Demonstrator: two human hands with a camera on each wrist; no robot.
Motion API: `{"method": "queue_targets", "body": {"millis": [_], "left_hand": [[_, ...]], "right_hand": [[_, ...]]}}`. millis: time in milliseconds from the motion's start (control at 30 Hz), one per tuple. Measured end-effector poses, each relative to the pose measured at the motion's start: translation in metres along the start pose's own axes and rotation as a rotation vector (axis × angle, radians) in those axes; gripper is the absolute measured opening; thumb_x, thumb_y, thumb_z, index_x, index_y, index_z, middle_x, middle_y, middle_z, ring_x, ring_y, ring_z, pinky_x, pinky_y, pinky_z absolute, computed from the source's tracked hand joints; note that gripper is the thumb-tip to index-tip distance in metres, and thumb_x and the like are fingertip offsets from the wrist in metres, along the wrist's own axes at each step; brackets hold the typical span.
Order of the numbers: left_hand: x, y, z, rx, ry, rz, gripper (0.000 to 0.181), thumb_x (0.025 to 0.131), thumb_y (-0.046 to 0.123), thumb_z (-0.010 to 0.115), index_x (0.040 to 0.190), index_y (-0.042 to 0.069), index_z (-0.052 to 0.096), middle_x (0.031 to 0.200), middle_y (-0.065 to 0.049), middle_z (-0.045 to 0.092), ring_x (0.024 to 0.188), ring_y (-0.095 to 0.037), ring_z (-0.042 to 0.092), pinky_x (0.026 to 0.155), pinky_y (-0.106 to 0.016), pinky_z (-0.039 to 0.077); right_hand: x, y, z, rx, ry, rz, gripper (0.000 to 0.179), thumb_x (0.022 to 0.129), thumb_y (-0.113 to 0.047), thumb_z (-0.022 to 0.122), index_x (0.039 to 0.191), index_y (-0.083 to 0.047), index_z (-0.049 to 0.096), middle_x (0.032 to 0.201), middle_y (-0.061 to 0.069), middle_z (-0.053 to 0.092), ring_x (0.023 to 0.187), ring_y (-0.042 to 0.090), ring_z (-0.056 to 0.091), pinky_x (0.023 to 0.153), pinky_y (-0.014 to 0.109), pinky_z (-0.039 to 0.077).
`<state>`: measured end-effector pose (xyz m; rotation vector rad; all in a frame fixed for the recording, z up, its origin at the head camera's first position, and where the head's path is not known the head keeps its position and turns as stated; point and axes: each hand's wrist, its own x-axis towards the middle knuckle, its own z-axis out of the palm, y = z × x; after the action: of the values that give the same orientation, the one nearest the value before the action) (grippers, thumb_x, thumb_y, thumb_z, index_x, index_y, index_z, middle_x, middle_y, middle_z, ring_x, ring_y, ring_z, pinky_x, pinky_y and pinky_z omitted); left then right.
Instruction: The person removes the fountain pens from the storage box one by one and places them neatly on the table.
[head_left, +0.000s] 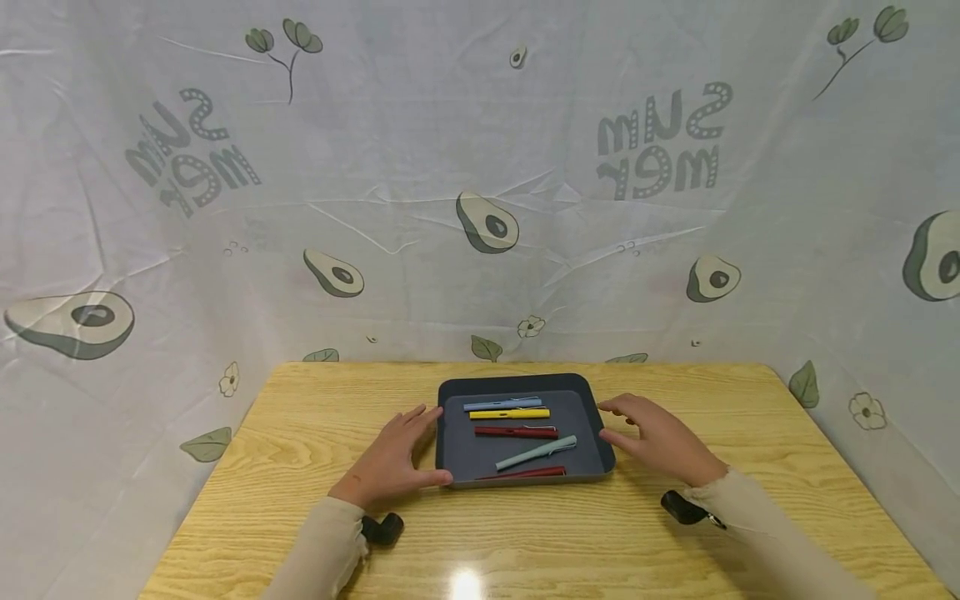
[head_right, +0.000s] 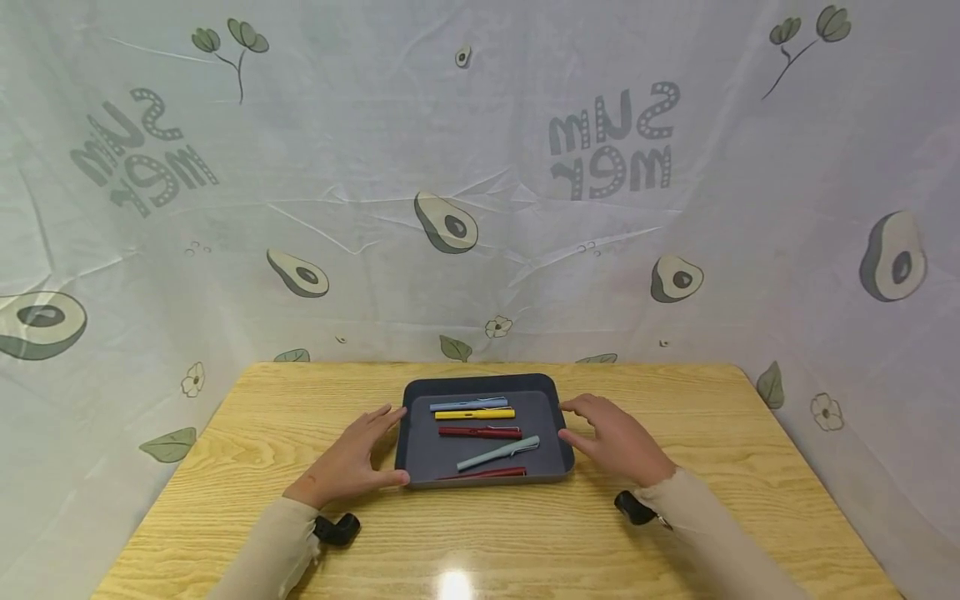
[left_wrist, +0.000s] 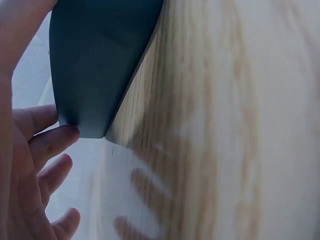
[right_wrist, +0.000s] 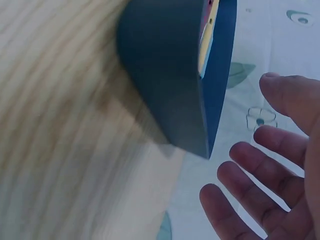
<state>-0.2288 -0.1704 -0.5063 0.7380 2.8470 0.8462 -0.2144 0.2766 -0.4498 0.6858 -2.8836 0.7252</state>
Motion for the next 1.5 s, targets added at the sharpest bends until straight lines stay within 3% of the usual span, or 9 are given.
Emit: {"method": "queue_targets", "body": {"millis": [133, 300, 433, 633, 767, 967, 1267, 1500], "left_hand": [[0.0, 0.001, -0.001, -0.029, -0.02, -0.007, 0.107, 0.082, 0.073, 0.072, 0.167, 0.027, 0.025, 0.17, -0.007, 0.027, 0.158, -0.033, 0.019, 0.127, -0.061, 0.013], [-0.001, -0.001, -0.002, -0.067, -0.03, -0.008, 0.107, 0.085, 0.067, 0.074, 0.167, 0.024, 0.022, 0.169, -0.005, 0.03, 0.157, -0.028, 0.024, 0.129, -0.06, 0.004], [0.0, -0.003, -0.002, -0.082, -0.03, -0.013, 0.109, 0.084, 0.067, 0.075, 0.168, 0.024, 0.02, 0.167, -0.005, 0.034, 0.154, -0.028, 0.031, 0.128, -0.061, 0.003], [0.002, -0.005, 0.001, -0.085, -0.014, -0.009, 0.11, 0.081, 0.07, 0.076, 0.167, 0.023, 0.025, 0.164, -0.004, 0.038, 0.151, -0.026, 0.037, 0.128, -0.061, 0.006], [0.001, -0.006, 0.003, -0.105, -0.002, -0.021, 0.108, 0.081, 0.067, 0.078, 0.166, 0.024, 0.027, 0.164, -0.004, 0.039, 0.152, -0.026, 0.036, 0.128, -0.06, 0.005], [0.0, -0.006, 0.007, -0.116, 0.014, -0.025, 0.107, 0.081, 0.067, 0.078, 0.166, 0.026, 0.027, 0.165, -0.002, 0.038, 0.153, -0.025, 0.034, 0.129, -0.058, 0.002], [-0.002, -0.006, 0.009, -0.116, 0.018, -0.016, 0.107, 0.082, 0.067, 0.078, 0.166, 0.027, 0.026, 0.164, -0.001, 0.038, 0.152, -0.024, 0.035, 0.129, -0.057, 0.002], [-0.003, -0.004, 0.009, -0.128, 0.022, -0.005, 0.105, 0.082, 0.065, 0.079, 0.166, 0.026, 0.028, 0.163, -0.003, 0.04, 0.151, -0.026, 0.037, 0.129, -0.058, 0.002]], "right_hand": [[0.012, -0.008, 0.002, -0.01, -0.026, -0.031, 0.04, 0.097, -0.025, 0.075, 0.132, -0.006, 0.069, 0.126, 0.009, 0.069, 0.112, 0.03, 0.066, 0.09, 0.05, 0.058], [0.026, -0.017, 0.01, -0.062, -0.033, -0.15, 0.036, 0.093, -0.021, 0.079, 0.125, -0.006, 0.073, 0.12, 0.008, 0.072, 0.114, 0.031, 0.065, 0.101, 0.058, 0.052], [0.034, -0.02, 0.017, -0.113, -0.046, -0.205, 0.032, 0.091, -0.02, 0.081, 0.12, -0.008, 0.075, 0.113, 0.005, 0.074, 0.108, 0.029, 0.066, 0.1, 0.059, 0.05], [0.04, -0.022, 0.023, -0.198, -0.096, -0.217, 0.023, 0.089, -0.019, 0.083, 0.11, -0.012, 0.078, 0.105, -0.002, 0.074, 0.101, 0.025, 0.067, 0.096, 0.059, 0.051], [0.042, -0.021, 0.025, -0.21, -0.13, -0.218, 0.019, 0.088, -0.019, 0.084, 0.106, -0.016, 0.08, 0.1, -0.005, 0.074, 0.097, 0.022, 0.067, 0.09, 0.055, 0.051], [0.042, -0.019, 0.027, -0.204, -0.171, -0.205, 0.017, 0.088, -0.019, 0.084, 0.104, -0.017, 0.081, 0.097, -0.008, 0.073, 0.093, 0.019, 0.066, 0.091, 0.056, 0.05], [0.04, -0.021, 0.031, -0.238, -0.192, -0.19, 0.016, 0.087, -0.018, 0.084, 0.103, -0.017, 0.082, 0.095, -0.008, 0.073, 0.092, 0.017, 0.066, 0.098, 0.058, 0.045], [0.035, -0.019, 0.034, -0.275, -0.154, -0.24, 0.013, 0.086, -0.017, 0.085, 0.097, -0.019, 0.082, 0.09, -0.009, 0.072, 0.087, 0.016, 0.065, 0.099, 0.059, 0.045]]}}
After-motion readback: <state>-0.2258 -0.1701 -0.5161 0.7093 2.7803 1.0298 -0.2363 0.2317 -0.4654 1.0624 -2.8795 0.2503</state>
